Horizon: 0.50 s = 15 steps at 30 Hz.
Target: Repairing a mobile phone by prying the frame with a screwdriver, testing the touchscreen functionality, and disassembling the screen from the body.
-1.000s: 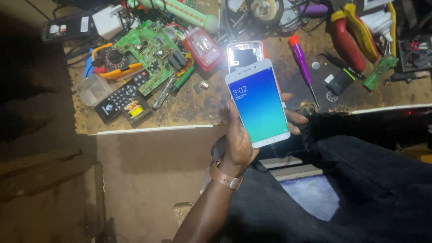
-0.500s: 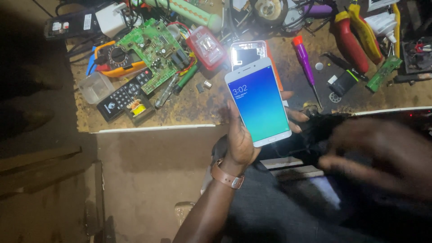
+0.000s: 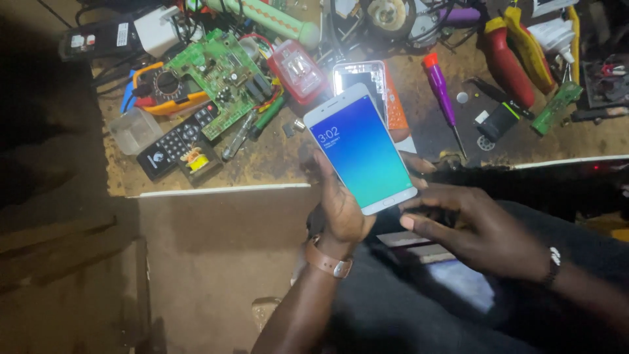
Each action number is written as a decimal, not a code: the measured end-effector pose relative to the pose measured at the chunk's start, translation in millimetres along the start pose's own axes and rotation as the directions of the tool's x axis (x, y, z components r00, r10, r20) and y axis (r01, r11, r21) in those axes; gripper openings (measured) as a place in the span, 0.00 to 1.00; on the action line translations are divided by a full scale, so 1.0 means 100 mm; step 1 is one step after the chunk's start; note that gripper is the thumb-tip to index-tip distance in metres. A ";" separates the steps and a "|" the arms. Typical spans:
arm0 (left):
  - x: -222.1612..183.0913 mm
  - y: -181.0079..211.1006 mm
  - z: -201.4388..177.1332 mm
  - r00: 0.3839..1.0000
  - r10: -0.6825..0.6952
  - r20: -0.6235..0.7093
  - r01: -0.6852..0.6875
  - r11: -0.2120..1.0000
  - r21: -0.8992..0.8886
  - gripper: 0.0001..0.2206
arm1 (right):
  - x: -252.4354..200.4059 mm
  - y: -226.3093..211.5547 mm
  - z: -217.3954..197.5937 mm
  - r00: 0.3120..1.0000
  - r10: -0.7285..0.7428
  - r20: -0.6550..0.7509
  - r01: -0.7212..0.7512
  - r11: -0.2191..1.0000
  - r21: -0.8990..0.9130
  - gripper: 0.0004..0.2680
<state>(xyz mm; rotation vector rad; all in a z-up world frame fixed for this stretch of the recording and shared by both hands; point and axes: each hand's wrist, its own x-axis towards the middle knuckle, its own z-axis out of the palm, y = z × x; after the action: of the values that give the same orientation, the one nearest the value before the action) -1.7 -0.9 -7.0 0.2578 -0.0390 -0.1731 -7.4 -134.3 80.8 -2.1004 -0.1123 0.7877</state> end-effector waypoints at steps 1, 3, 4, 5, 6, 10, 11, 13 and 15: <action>0.01 0.03 0.03 0.998 -0.051 0.033 0.051 0.999 -0.015 0.35 | 0.02 0.02 0.01 0.998 -0.061 -0.034 0.061 0.998 0.011 0.08; -0.01 0.05 0.07 0.993 -0.105 0.058 0.107 0.994 -0.033 0.39 | 0.02 0.05 0.06 0.992 -0.111 -0.064 0.113 0.993 0.024 0.08; -0.01 0.06 0.08 0.992 -0.103 0.072 0.105 0.994 -0.012 0.39 | 0.02 0.06 0.07 0.993 -0.066 -0.094 0.066 0.998 0.004 0.08; -0.01 0.07 0.10 0.991 -0.102 0.087 0.102 0.995 0.009 0.39 | 0.03 0.06 0.09 0.992 -0.021 -0.125 0.019 1.000 -0.015 0.07; -0.02 0.08 0.09 0.991 -0.099 0.088 0.099 0.995 0.008 0.39 | 0.04 0.07 0.11 0.992 -0.022 -0.124 0.020 1.000 -0.017 0.07; -0.02 0.10 0.06 0.982 -0.155 0.105 0.156 0.988 0.007 0.39 | 0.04 0.11 0.15 0.980 -0.113 -0.163 0.105 0.993 -0.053 0.07; -0.02 0.11 0.05 0.981 -0.164 0.104 0.166 0.986 -0.014 0.39 | 0.04 0.12 0.17 0.980 -0.121 -0.157 0.112 0.991 -0.068 0.09; 0.00 0.16 0.04 0.983 -0.154 0.097 0.156 0.988 -0.010 0.39 | 0.06 0.11 0.20 0.960 -0.248 -0.130 0.236 0.967 -0.100 0.06; 0.03 0.22 0.05 0.983 -0.156 0.094 0.158 0.987 -0.012 0.39 | 0.04 0.16 0.29 0.926 -0.361 -0.109 0.346 0.929 -0.129 0.04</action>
<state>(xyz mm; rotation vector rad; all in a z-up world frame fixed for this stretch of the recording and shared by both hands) 4.6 18.5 4.1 0.2336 -0.1095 -0.3421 -23.6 -122.8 54.2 -2.1418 -0.4594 0.4327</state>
